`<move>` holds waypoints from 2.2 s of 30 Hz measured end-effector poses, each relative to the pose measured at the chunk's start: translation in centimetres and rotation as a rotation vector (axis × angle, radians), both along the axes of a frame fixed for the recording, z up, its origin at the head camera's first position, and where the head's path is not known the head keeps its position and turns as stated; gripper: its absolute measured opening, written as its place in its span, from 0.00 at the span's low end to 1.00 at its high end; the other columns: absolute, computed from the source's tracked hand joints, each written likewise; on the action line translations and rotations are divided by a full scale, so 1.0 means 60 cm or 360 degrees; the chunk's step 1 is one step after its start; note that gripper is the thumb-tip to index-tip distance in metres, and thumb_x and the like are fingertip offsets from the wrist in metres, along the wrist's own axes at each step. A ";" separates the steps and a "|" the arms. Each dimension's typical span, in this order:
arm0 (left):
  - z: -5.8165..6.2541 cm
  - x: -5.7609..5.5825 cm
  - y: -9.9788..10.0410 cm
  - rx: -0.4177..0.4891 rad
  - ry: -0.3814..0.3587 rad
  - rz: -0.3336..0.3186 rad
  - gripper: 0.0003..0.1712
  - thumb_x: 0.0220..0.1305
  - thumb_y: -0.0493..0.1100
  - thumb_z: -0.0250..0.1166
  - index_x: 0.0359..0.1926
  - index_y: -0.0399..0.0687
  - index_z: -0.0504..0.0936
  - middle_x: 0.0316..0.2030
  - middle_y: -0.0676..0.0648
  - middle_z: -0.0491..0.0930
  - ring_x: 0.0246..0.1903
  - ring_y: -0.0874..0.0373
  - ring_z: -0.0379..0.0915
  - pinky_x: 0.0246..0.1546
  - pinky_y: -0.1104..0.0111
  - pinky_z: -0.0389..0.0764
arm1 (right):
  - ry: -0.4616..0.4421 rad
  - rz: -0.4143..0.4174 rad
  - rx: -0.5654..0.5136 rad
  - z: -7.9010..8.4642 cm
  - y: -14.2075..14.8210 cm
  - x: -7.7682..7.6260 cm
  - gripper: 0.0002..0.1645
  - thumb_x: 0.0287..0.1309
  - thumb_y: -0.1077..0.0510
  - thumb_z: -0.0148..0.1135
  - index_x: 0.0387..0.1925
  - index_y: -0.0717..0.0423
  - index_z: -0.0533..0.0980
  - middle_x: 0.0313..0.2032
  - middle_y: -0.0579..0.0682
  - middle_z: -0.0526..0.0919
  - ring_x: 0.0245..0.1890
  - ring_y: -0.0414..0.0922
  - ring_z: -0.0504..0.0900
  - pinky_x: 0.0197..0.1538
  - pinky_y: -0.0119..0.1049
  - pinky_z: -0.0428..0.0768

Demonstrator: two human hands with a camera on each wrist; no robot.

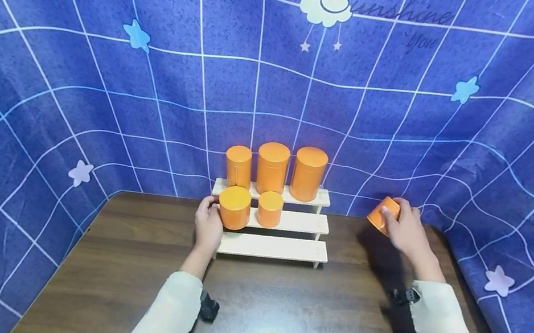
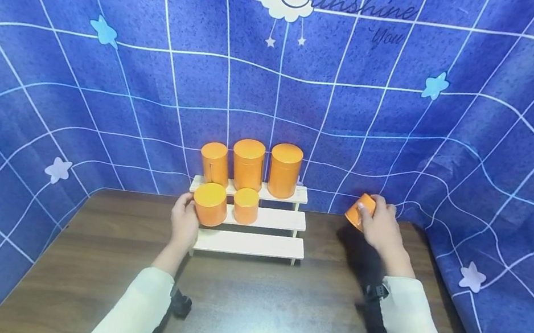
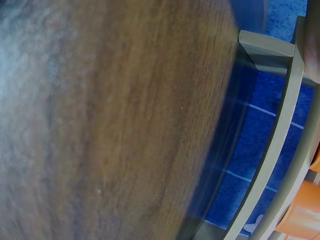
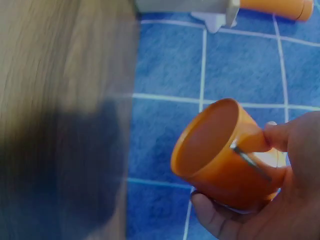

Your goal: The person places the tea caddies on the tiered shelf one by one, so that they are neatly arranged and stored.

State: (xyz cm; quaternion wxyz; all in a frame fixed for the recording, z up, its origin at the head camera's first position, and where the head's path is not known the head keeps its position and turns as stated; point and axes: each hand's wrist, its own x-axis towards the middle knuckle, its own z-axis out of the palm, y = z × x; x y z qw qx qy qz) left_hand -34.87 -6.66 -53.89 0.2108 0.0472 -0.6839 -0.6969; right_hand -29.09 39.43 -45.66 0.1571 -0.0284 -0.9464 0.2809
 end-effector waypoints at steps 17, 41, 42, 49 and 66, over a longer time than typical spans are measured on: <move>0.017 0.007 0.006 0.0064 -0.0094 -0.0040 0.18 0.80 0.30 0.43 0.59 0.26 0.75 0.58 0.29 0.77 0.61 0.43 0.74 0.66 0.56 0.72 | -0.0003 0.0158 -0.0005 0.032 -0.055 0.026 0.37 0.77 0.39 0.53 0.74 0.60 0.67 0.56 0.70 0.71 0.54 0.62 0.73 0.59 0.63 0.75; 0.007 0.002 0.003 0.0067 -0.0070 -0.0045 0.18 0.81 0.31 0.43 0.60 0.28 0.75 0.59 0.32 0.78 0.60 0.47 0.74 0.56 0.75 0.73 | 0.0122 0.0345 -0.0113 0.042 -0.130 0.048 0.38 0.65 0.46 0.73 0.71 0.53 0.74 0.60 0.62 0.73 0.46 0.52 0.79 0.49 0.42 0.80; 0.009 0.003 0.004 0.0068 -0.0070 -0.0047 0.18 0.81 0.31 0.43 0.60 0.27 0.75 0.59 0.31 0.78 0.60 0.47 0.74 0.56 0.75 0.72 | 0.0123 0.0352 -0.0116 0.043 -0.133 0.049 0.38 0.65 0.45 0.74 0.71 0.52 0.74 0.60 0.61 0.73 0.45 0.52 0.79 0.49 0.41 0.80; 0.047 0.031 0.010 0.0080 -0.0079 -0.0062 0.17 0.79 0.29 0.44 0.58 0.25 0.75 0.58 0.30 0.78 0.60 0.45 0.74 0.56 0.75 0.73 | 0.0148 0.0417 -0.0165 0.044 -0.154 0.052 0.38 0.62 0.47 0.76 0.70 0.52 0.75 0.60 0.59 0.74 0.41 0.49 0.80 0.42 0.33 0.81; 0.051 0.035 0.010 0.0054 -0.0098 -0.0056 0.17 0.79 0.30 0.44 0.59 0.26 0.75 0.57 0.30 0.78 0.58 0.46 0.74 0.57 0.72 0.73 | 0.0239 0.0546 -0.0246 0.047 -0.196 0.057 0.39 0.57 0.52 0.80 0.69 0.53 0.75 0.61 0.56 0.76 0.43 0.46 0.78 0.42 0.31 0.81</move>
